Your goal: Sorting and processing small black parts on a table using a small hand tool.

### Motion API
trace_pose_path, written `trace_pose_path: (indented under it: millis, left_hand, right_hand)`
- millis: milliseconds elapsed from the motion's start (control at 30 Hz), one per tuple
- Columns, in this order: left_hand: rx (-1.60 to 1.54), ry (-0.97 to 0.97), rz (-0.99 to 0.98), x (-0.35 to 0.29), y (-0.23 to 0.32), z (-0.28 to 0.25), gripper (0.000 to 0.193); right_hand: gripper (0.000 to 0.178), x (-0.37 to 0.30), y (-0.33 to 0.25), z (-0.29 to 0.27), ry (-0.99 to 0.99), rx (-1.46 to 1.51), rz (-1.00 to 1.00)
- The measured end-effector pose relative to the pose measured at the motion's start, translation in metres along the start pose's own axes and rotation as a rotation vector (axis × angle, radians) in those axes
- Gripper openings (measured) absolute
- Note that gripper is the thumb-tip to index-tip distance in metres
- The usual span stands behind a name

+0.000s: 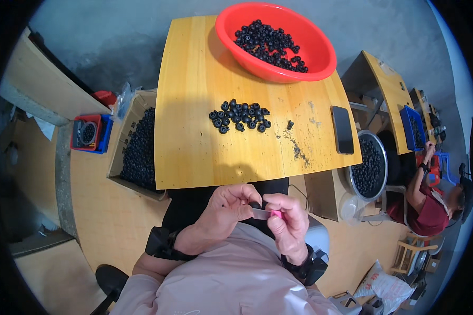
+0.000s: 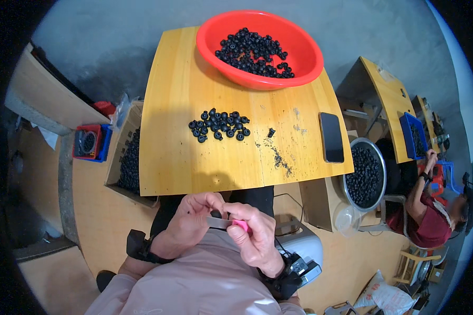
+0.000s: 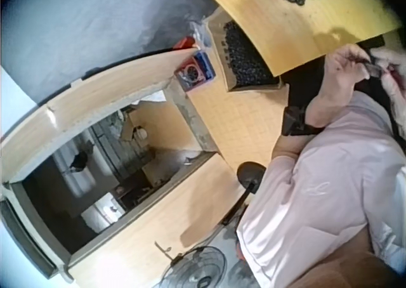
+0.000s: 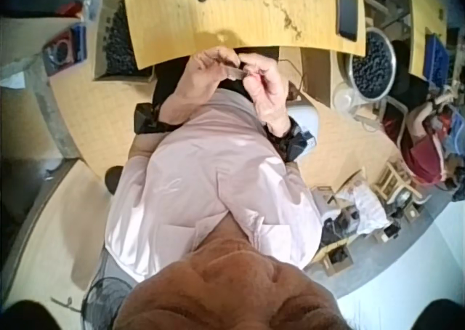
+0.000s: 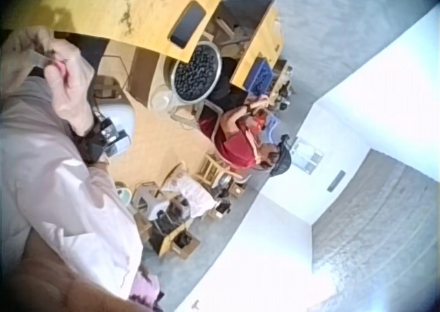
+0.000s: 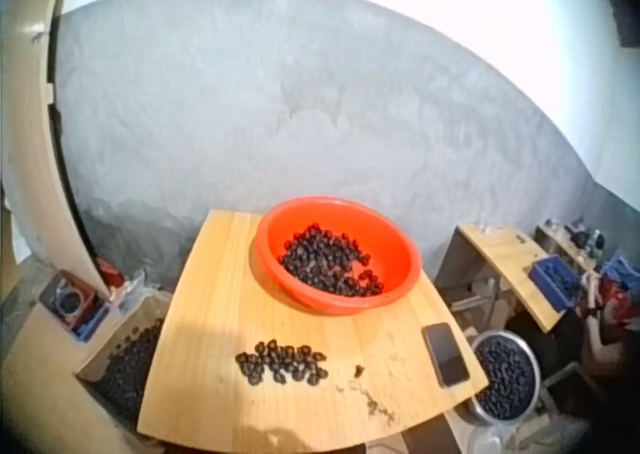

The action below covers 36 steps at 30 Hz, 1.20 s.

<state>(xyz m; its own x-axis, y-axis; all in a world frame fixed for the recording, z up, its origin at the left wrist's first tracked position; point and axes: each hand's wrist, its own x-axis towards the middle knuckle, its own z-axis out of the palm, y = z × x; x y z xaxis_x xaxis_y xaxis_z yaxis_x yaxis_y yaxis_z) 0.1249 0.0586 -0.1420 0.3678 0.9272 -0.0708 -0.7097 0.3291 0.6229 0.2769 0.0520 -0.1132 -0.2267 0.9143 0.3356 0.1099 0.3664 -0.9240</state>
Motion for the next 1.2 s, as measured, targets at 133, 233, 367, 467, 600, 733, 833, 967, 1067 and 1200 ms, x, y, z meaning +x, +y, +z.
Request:
trace_pose_path:
  millis: [133,233,367,467,600,733,833,967,1067,1200]
  left_hand:
    - [-0.018,0.003,-0.012,0.000,0.001,0.002,0.013]
    - [0.034,0.002,0.004,0.001,0.002,0.002,0.009]
    - [0.029,0.012,-0.006,0.001,0.001,0.000,0.007]
    - [0.028,-0.072,0.006,-0.002,0.004,-0.002,0.014]
    - [0.186,-0.137,0.013,-0.012,0.018,0.010,0.027]
    - [0.065,-0.041,0.075,-0.007,0.010,-0.008,0.029]
    - [0.033,-0.084,0.052,-0.007,0.007,-0.016,0.021]
    - [0.113,-0.019,-0.100,-0.014,0.015,-0.020,0.014]
    - [-0.044,0.019,-0.131,-0.020,0.016,-0.023,0.014]
    - [-0.034,-0.004,-0.094,-0.029,0.021,-0.034,0.014]
  right_hand:
    - [0.022,0.002,-0.001,0.003,-0.035,-0.123,-0.070]
    - [0.021,0.002,-0.001,0.001,-0.062,-0.167,-0.068]
    - [0.020,0.002,-0.003,0.001,-0.066,-0.162,-0.038]
    - [0.017,0.003,0.005,0.002,-0.008,-0.181,-0.053]
    - [0.017,0.006,0.040,-0.015,0.291,0.038,0.365]
    - [0.025,0.014,0.024,-0.016,0.108,0.283,0.296]
    - [0.031,0.020,0.004,-0.005,-0.111,0.257,0.132]
    - [0.014,0.027,-0.001,0.020,-0.212,0.138,0.059]
    - [0.010,0.030,-0.005,0.032,-0.239,0.152,0.098]
    - [0.015,0.036,0.002,0.046,-0.265,0.270,0.238]
